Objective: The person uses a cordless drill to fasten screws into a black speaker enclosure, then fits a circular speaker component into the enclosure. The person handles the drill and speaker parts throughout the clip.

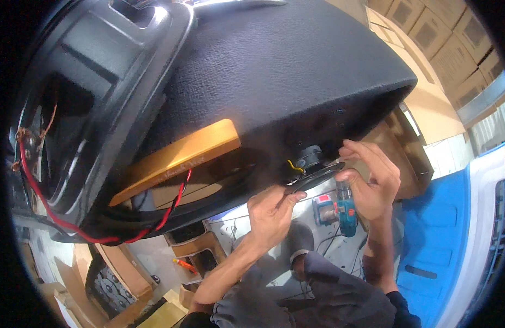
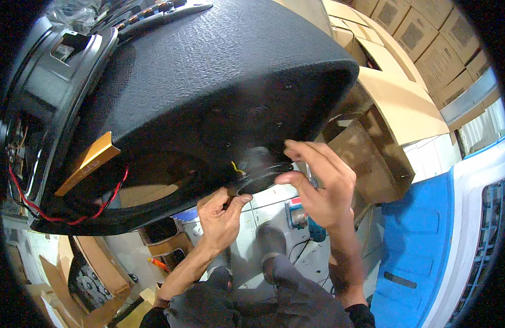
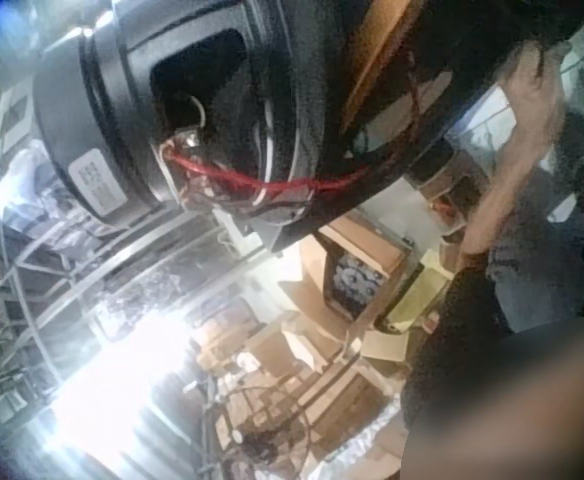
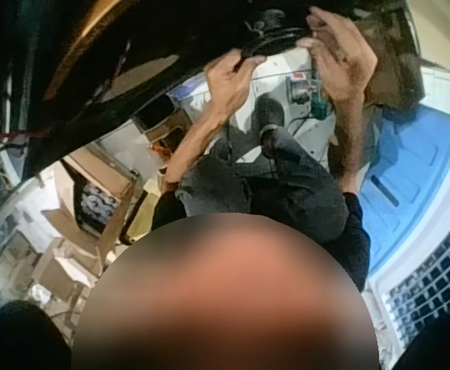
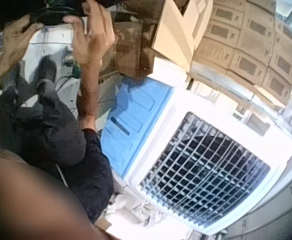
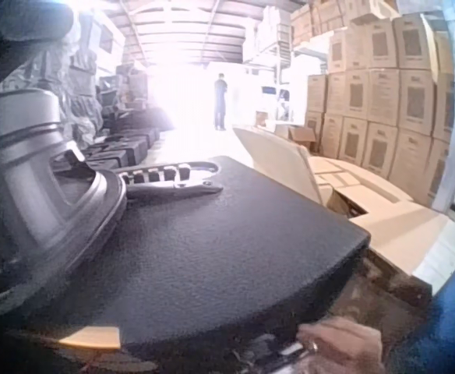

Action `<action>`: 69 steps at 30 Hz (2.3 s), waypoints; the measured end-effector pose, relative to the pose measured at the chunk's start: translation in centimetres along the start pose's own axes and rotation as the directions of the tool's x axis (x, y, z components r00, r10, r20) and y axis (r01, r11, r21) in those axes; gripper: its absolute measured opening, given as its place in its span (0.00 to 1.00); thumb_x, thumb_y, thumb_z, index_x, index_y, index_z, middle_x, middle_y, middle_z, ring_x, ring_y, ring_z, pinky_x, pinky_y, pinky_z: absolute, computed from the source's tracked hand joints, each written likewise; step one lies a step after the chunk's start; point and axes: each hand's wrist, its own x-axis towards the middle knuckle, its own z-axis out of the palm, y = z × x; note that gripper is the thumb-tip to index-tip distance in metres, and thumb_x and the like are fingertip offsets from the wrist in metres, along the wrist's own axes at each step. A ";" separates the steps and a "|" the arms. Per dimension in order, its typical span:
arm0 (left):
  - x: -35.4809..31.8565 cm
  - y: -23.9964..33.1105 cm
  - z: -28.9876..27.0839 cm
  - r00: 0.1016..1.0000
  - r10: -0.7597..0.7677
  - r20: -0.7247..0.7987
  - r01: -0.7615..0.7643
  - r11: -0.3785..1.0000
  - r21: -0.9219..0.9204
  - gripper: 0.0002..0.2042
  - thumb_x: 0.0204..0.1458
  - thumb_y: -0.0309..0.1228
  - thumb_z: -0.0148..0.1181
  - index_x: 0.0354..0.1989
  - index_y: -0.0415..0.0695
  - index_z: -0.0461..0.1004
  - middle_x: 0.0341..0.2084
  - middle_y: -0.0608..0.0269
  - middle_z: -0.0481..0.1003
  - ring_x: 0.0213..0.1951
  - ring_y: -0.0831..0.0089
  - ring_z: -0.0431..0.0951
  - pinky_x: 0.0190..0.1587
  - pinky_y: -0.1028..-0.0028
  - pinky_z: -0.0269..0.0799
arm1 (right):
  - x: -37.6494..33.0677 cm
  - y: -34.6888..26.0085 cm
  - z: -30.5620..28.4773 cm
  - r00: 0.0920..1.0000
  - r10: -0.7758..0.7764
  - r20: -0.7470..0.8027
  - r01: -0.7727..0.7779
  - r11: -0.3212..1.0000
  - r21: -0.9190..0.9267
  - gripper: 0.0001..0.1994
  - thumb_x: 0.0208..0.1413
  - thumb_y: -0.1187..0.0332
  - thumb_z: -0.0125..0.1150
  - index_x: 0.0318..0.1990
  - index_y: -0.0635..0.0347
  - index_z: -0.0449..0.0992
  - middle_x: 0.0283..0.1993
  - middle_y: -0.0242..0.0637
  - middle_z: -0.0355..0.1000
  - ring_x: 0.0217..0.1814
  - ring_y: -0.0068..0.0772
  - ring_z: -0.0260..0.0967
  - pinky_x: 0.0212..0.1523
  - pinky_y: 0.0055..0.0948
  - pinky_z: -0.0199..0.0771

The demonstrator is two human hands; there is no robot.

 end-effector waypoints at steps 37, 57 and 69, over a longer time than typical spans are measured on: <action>3.0 2.6 -3.4 0.963 0.192 -0.190 -0.117 0.930 0.348 0.25 0.30 0.41 0.82 0.33 0.40 0.76 0.08 0.73 0.53 0.11 0.82 0.52 0.15 0.78 0.49 | -2.0 2.1 2.5 0.961 0.274 -0.020 -0.272 0.959 0.083 0.07 0.46 0.79 0.68 0.34 0.66 0.80 0.21 0.33 0.73 0.21 0.17 0.64 0.23 0.21 0.62; 6.0 3.5 -3.2 0.983 0.156 -0.100 -0.101 0.904 0.415 0.28 0.33 0.51 0.77 0.07 0.43 0.67 0.05 0.65 0.62 0.09 0.71 0.61 0.16 0.68 0.58 | -1.2 2.8 2.8 0.969 0.243 0.035 -0.245 0.967 0.072 0.03 0.46 0.80 0.67 0.30 0.68 0.79 0.19 0.31 0.72 0.20 0.13 0.60 0.21 0.20 0.60; 5.8 2.7 -2.7 0.966 0.214 -0.143 -0.129 0.883 0.451 0.29 0.35 0.51 0.76 0.07 0.42 0.64 0.04 0.66 0.59 0.08 0.68 0.56 0.15 0.66 0.56 | -0.4 2.7 2.4 0.912 0.389 0.130 -0.408 0.894 0.183 0.00 0.48 0.81 0.64 0.28 0.69 0.79 0.22 0.34 0.77 0.22 0.13 0.66 0.23 0.19 0.64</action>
